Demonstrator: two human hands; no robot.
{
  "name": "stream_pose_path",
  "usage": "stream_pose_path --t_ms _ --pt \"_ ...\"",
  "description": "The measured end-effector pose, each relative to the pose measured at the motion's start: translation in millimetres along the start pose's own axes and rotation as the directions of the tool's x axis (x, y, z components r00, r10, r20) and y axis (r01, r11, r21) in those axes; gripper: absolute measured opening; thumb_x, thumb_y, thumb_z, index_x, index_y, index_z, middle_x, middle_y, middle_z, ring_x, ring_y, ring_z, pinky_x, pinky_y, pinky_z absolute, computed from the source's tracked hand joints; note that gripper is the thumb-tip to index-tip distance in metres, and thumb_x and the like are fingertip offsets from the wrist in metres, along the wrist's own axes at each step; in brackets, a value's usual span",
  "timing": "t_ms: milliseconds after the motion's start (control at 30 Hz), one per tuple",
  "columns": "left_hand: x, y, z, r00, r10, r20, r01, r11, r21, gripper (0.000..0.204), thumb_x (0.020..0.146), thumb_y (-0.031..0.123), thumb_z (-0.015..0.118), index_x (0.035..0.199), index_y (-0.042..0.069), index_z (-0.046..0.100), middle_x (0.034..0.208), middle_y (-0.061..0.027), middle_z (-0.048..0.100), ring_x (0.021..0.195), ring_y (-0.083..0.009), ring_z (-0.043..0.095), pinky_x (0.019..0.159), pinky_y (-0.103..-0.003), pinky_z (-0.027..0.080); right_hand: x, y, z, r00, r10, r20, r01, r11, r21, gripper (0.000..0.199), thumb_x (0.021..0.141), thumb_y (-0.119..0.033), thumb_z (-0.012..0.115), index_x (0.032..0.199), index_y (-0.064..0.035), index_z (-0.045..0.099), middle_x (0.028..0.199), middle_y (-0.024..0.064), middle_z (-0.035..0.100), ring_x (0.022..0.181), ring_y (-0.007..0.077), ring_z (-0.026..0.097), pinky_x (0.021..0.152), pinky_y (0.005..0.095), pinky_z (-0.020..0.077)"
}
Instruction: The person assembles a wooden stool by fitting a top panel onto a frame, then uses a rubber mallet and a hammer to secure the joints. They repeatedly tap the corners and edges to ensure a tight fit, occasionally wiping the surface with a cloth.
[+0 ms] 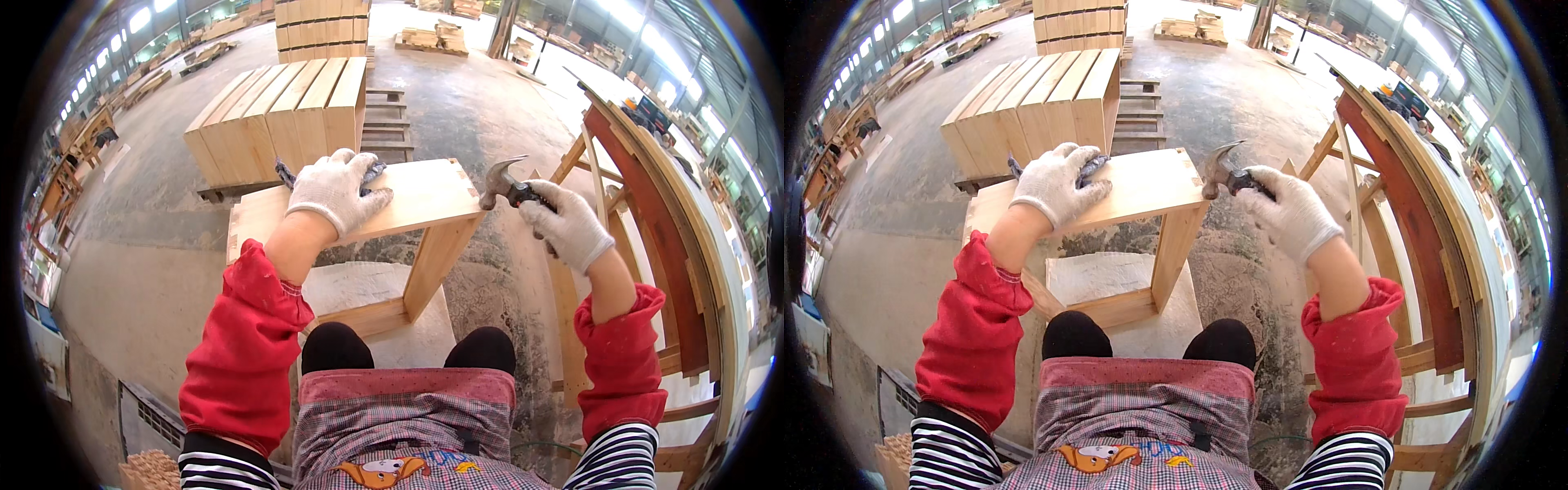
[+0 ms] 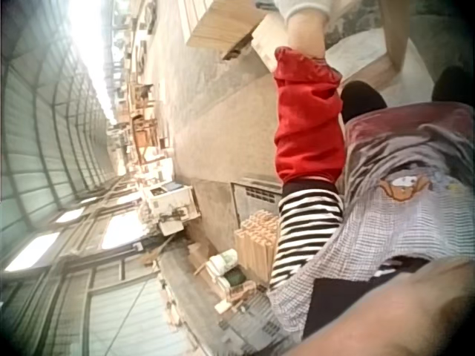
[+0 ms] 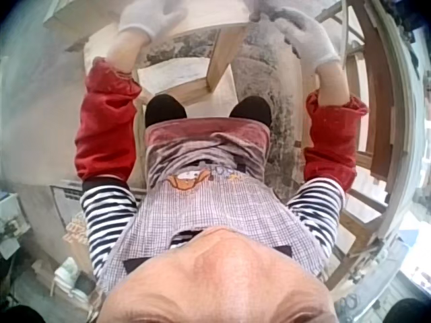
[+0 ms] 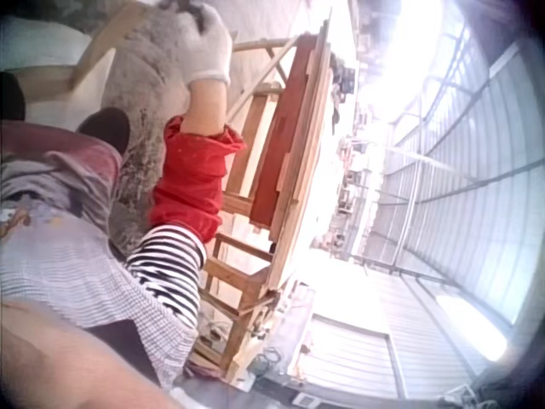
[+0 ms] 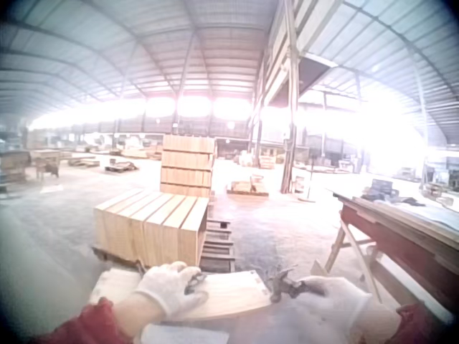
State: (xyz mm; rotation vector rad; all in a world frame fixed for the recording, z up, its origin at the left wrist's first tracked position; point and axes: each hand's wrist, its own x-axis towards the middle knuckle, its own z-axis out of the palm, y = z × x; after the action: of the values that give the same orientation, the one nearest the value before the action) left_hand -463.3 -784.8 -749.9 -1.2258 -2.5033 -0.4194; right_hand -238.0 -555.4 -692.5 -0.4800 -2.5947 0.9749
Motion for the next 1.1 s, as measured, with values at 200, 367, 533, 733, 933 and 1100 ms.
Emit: stream_pose_path --t_ms 200,367,533,733,933,1100 --pt "0 0 0 1.0 -0.009 -0.008 0.009 1.0 0.01 0.052 0.086 0.049 0.063 0.123 0.012 0.063 0.116 -0.0133 0.063 0.105 -0.034 0.063 0.092 -0.043 0.049 -1 -11 7 0.993 0.083 -0.081 -0.064 0.975 0.212 0.034 0.094 -0.019 0.063 0.123 -0.0004 0.062 0.087 0.0056 0.063 0.073 0.0094 0.054 0.069 0.024 0.047" --pt "0 0 -2 1.0 -0.002 -0.028 0.003 1.0 0.018 0.051 0.087 0.048 0.062 0.122 0.012 0.064 0.116 -0.0134 0.063 0.104 -0.0344 0.063 0.092 -0.044 0.049 17 -2 -1 0.999 0.033 0.008 -0.033 0.999 -0.021 0.037 0.095 -0.02 0.062 0.124 0.0019 0.06 0.092 0.0068 0.065 0.081 0.0107 0.056 0.077 0.0261 0.0479" --pt "-1 1 -1 1.0 0.003 -0.021 -0.003 1.0 -0.011 0.049 0.087 0.047 0.063 0.122 0.012 0.064 0.115 -0.0137 0.063 0.105 -0.035 0.063 0.092 -0.044 0.049 5 -10 12 0.994 0.104 -0.034 -0.1 0.99 0.103 0.034 0.095 -0.02 0.062 0.122 0.0008 0.062 0.088 0.0054 0.065 0.079 0.0122 0.056 0.075 0.0274 0.048" --pt "-3 1 -2 1.0 -0.005 -0.019 0.005 1.0 -0.01 0.049 0.087 0.047 0.063 0.121 0.012 0.064 0.117 -0.0136 0.063 0.105 -0.0351 0.062 0.093 -0.045 0.049 15 -7 5 0.993 0.033 -0.114 -0.01 0.981 0.194 0.028 0.094 -0.019 0.062 0.117 -0.0024 0.064 0.087 0.0051 0.064 0.078 0.0128 0.055 0.074 0.0282 0.0474" --pt "-3 2 -3 1.0 -0.007 0.002 0.007 1.0 0.02 0.051 0.088 0.05 0.059 0.123 0.014 0.063 0.119 -0.0121 0.062 0.108 -0.0324 0.062 0.094 -0.043 0.048 34 7 10 1.0 0.015 0.018 -0.012 0.994 -0.113 0.029 0.094 -0.019 0.062 0.118 -0.002 0.064 0.093 0.0158 0.067 0.086 0.0214 0.062 0.082 0.0302 0.0483" --pt "-3 0 1 1.0 -0.002 -0.001 0.002 1.0 0.014 0.051 0.089 0.051 0.058 0.125 0.014 0.063 0.12 -0.0116 0.062 0.109 -0.0314 0.062 0.093 -0.043 0.048 24 -1 24 0.976 -0.012 -0.218 0.056 0.979 0.198 0.029 0.093 -0.02 0.063 0.115 -0.001 0.066 0.092 0.0124 0.068 0.082 0.0192 0.061 0.081 0.0303 0.0487"
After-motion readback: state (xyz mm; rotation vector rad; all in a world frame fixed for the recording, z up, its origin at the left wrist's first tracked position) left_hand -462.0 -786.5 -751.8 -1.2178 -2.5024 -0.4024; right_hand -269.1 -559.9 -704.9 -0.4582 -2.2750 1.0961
